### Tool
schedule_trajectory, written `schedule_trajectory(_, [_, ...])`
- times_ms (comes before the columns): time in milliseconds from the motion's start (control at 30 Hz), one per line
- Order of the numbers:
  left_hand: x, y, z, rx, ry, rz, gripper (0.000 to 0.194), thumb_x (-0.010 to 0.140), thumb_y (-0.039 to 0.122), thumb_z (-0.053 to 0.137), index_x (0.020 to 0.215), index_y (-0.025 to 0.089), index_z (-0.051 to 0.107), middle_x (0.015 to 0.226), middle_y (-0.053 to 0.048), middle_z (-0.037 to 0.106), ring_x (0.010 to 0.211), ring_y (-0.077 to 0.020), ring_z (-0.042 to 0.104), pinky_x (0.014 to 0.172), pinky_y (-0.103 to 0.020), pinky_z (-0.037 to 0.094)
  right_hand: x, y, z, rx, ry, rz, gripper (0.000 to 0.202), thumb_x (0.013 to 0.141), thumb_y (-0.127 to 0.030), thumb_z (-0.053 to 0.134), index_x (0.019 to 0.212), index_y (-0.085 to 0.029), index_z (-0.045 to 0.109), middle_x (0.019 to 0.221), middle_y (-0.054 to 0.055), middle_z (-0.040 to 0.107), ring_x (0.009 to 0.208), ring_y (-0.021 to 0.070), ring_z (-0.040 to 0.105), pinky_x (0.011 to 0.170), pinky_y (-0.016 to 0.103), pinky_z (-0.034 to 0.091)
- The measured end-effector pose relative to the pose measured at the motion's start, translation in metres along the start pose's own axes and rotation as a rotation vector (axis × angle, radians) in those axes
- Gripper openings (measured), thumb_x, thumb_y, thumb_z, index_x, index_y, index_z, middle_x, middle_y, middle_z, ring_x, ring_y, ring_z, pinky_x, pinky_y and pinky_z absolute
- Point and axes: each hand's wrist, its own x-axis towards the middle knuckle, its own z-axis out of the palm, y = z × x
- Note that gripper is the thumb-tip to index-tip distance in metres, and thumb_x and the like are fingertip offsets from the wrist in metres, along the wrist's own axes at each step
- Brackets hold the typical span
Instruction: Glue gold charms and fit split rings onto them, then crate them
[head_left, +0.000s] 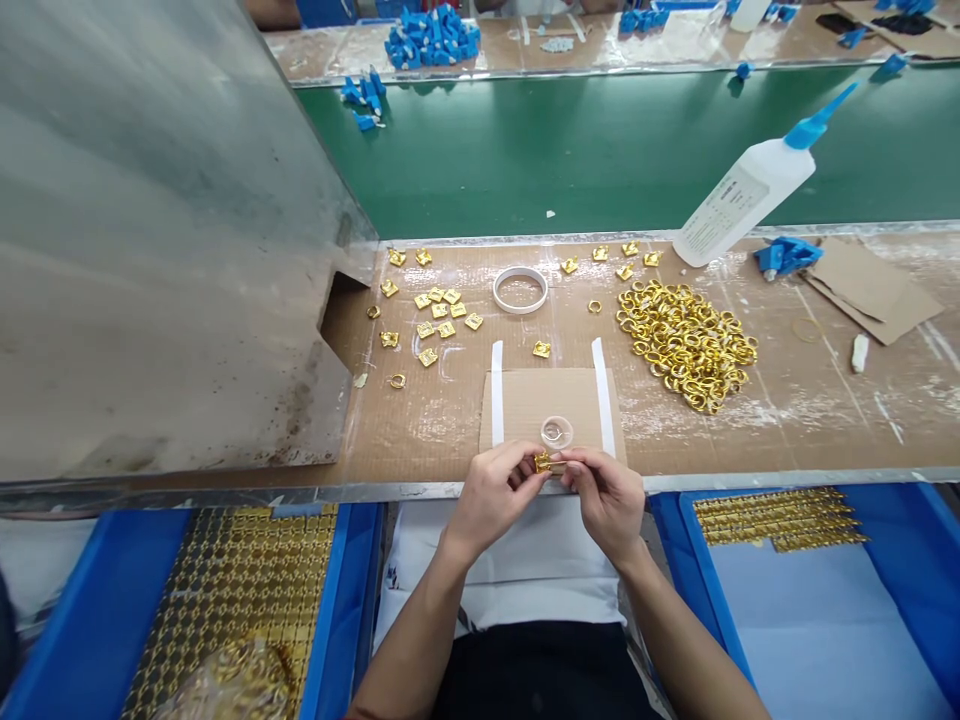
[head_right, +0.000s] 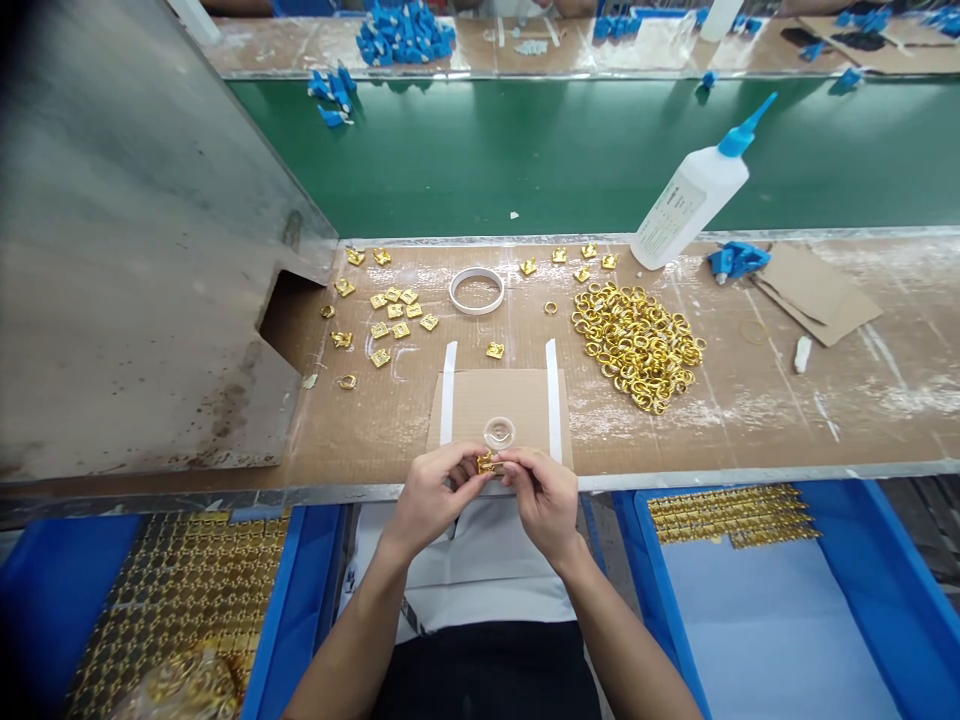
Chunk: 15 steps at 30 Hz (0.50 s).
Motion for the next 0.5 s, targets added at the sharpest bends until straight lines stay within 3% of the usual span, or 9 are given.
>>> schedule_trajectory(267, [0.0002,0.0025,-0.0016,-0.016,-0.019,-0.030,0.010,0.089,0.023,0.065,0.095,0.018,0.071,0.070,-0.001,0.067,0.058,-0.0126,0.063,0.053,-0.021,0.051,0.0011,-0.0009,-0.0022,-0.007,-0.019,-0.024,0.019,0.099,-0.023,0.055,0.096,-0.023,0.074,0.082,0.005,0.079,0.052,0.0140,0.066,0.050,0.026,0.057])
schedule_trajectory(500, [0.0005,0.0035,-0.0011,-0.041,-0.015,-0.026,0.008,0.087,0.021,0.066,0.093,0.018,0.070,0.069,0.000,0.067,0.057,-0.0120,0.062,0.052,-0.019,0.050,0.0013,-0.0007,-0.0029,-0.012,-0.020,-0.037,0.020,0.100,-0.023,0.054,0.097,-0.023,0.073,0.078,0.003,0.076,0.051,0.0133,0.065,0.048,0.025,0.054])
